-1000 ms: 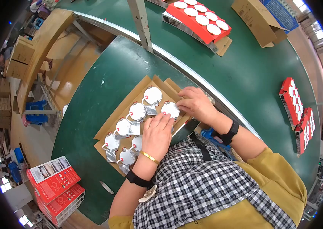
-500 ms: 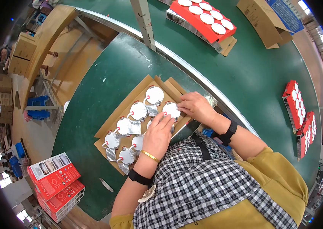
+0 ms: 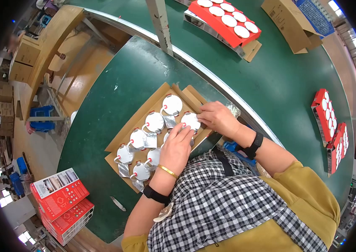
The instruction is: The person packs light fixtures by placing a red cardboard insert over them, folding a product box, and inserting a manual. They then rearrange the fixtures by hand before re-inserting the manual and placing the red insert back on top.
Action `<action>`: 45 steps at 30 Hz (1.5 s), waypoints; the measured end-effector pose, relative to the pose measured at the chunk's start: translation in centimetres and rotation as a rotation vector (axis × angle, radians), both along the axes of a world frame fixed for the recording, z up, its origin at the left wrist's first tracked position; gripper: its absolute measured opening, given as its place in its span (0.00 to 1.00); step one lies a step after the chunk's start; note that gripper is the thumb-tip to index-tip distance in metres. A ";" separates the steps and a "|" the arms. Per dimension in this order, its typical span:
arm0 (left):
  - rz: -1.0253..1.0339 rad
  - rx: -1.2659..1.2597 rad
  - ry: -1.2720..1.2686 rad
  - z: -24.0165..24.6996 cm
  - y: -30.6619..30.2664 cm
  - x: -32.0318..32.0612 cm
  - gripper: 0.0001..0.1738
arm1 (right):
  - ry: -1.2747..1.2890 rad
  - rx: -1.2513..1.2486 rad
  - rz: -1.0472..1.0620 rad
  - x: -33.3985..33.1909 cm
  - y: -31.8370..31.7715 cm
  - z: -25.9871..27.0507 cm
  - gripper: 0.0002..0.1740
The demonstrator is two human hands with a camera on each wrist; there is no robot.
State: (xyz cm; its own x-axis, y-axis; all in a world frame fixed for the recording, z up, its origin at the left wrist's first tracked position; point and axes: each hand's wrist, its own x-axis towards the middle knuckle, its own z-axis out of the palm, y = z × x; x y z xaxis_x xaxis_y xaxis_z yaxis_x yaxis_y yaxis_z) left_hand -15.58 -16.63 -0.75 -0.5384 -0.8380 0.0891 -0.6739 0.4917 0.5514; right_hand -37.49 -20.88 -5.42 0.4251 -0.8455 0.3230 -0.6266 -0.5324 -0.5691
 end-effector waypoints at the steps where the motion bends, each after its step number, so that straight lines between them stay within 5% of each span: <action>1: 0.003 0.001 0.006 0.0 0.0 0.0 0.19 | 0.001 -0.002 0.001 0.0 0.0 -0.1 0.07; 34: 0.015 0.043 0.014 0.3 0.3 0.4 0.19 | -0.005 0.123 -0.025 0.5 0.4 0.7 0.09; 45: 0.103 -0.109 -0.085 3.3 -3.4 1.7 0.18 | 0.083 -0.135 0.097 2.7 -6.7 2.8 0.11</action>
